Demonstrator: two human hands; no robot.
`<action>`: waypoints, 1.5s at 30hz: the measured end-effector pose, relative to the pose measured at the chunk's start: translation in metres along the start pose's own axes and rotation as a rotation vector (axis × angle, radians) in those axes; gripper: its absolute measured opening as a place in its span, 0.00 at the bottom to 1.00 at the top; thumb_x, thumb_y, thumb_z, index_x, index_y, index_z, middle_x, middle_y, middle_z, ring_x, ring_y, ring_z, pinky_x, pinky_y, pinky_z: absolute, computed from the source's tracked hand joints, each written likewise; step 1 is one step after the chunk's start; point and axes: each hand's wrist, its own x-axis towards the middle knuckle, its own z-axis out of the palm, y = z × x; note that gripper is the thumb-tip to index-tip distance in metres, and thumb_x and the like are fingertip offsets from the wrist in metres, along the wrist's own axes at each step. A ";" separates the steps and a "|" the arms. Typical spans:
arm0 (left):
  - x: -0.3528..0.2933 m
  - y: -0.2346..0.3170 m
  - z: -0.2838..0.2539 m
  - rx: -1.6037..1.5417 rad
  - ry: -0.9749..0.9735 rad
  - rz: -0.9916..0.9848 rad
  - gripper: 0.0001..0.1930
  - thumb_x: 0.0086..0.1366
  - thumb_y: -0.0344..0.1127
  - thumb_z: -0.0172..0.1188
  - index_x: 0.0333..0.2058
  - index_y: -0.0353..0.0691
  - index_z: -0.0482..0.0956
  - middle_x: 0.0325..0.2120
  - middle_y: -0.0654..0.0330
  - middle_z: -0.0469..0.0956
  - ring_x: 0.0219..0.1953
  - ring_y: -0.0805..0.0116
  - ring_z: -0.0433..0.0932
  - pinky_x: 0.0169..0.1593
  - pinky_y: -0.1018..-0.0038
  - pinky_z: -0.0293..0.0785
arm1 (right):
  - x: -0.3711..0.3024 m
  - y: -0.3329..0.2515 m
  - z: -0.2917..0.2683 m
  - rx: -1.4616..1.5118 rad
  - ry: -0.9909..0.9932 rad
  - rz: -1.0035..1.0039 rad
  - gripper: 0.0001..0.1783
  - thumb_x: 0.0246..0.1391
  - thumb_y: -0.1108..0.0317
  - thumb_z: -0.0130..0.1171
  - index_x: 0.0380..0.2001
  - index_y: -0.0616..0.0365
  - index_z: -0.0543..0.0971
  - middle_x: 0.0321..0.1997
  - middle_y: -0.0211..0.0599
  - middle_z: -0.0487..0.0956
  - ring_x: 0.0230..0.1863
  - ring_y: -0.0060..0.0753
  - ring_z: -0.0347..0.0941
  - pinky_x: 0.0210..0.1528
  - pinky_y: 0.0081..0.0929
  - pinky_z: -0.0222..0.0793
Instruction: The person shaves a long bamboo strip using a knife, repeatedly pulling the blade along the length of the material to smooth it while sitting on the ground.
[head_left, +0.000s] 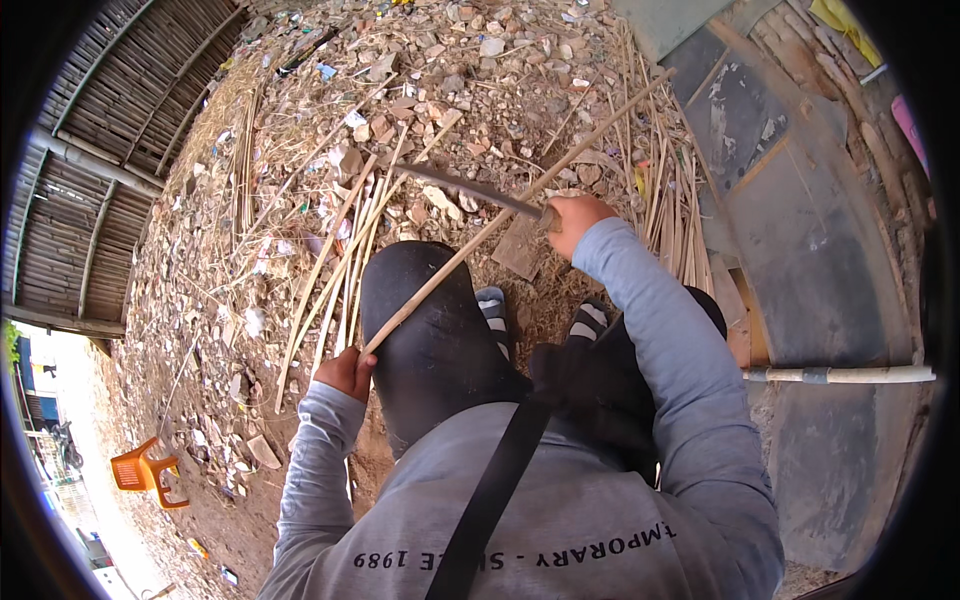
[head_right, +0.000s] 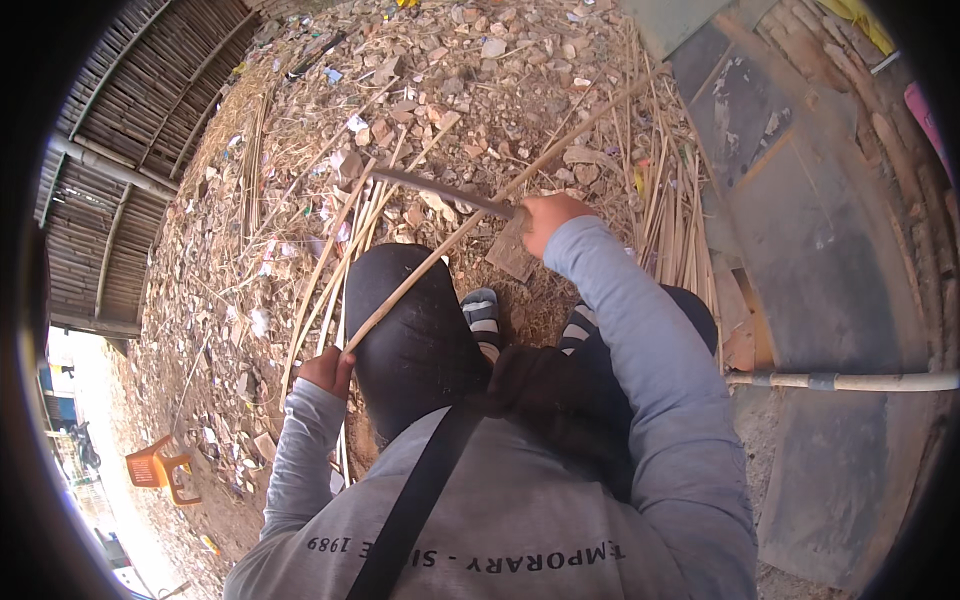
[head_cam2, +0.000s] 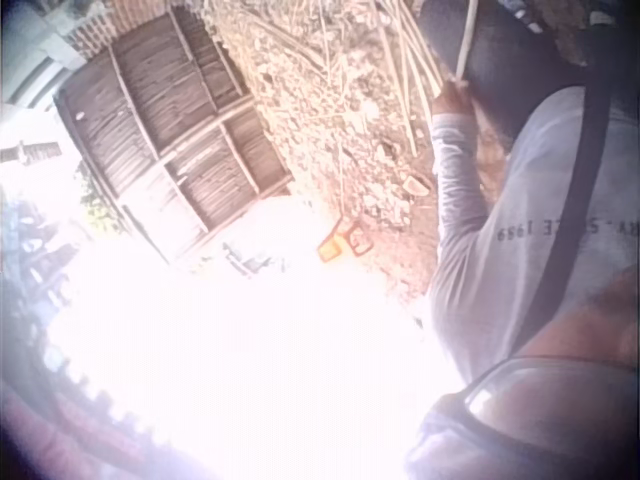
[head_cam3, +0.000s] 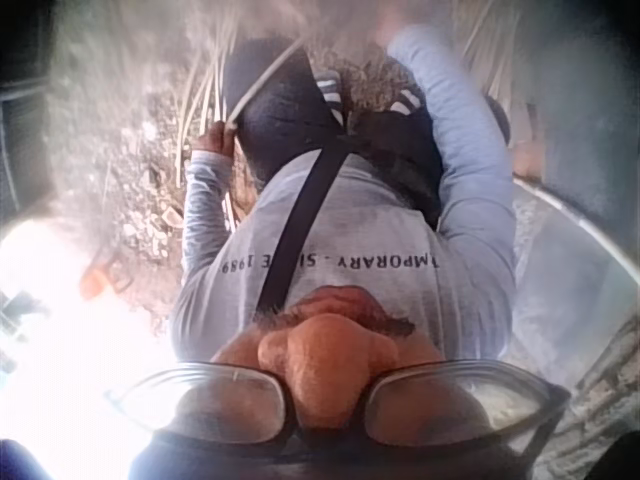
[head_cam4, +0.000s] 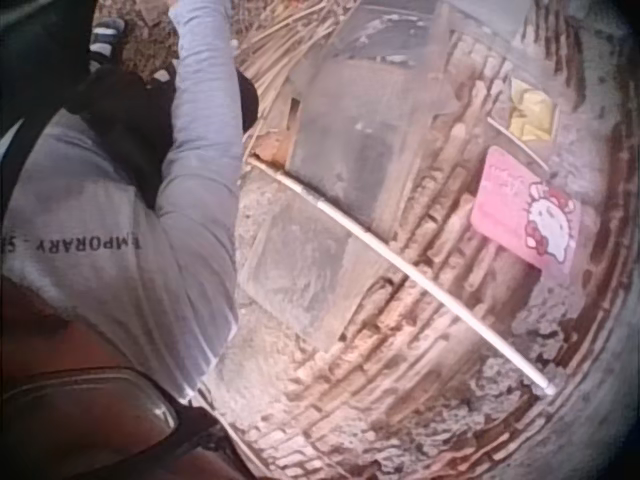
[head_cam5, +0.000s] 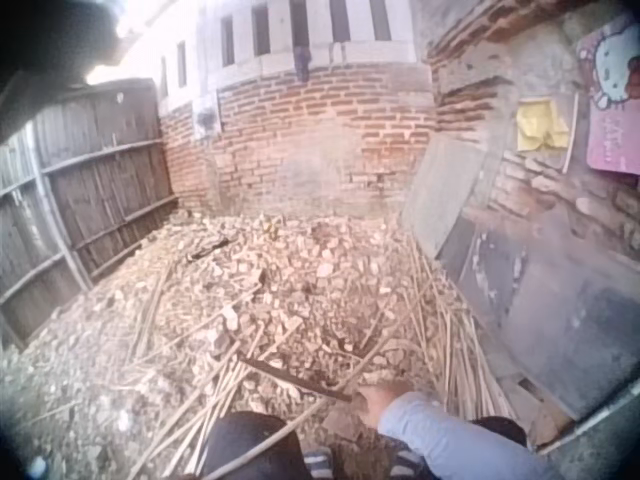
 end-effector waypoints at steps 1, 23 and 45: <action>-0.003 -0.007 0.004 -0.025 0.010 0.011 0.22 0.67 0.51 0.51 0.24 0.36 0.69 0.16 0.41 0.72 0.23 0.36 0.73 0.27 0.51 0.67 | -0.006 -0.014 -0.009 0.024 -0.094 0.029 0.22 0.48 0.60 0.60 0.49 0.50 0.76 0.45 0.43 0.80 0.46 0.49 0.77 0.53 0.39 0.72; 0.000 0.007 0.008 -0.095 0.041 0.024 0.21 0.66 0.49 0.53 0.25 0.35 0.70 0.15 0.42 0.71 0.22 0.37 0.73 0.26 0.52 0.68 | 0.009 0.026 0.023 0.051 0.047 0.015 0.21 0.43 0.60 0.62 0.44 0.50 0.79 0.37 0.48 0.81 0.41 0.53 0.77 0.47 0.41 0.74; 0.005 0.011 0.006 -0.066 0.031 0.016 0.20 0.66 0.49 0.52 0.26 0.36 0.70 0.17 0.42 0.73 0.24 0.37 0.74 0.28 0.51 0.69 | 0.022 0.041 0.020 0.092 0.085 0.101 0.16 0.46 0.61 0.60 0.39 0.52 0.79 0.34 0.48 0.81 0.38 0.53 0.77 0.44 0.42 0.73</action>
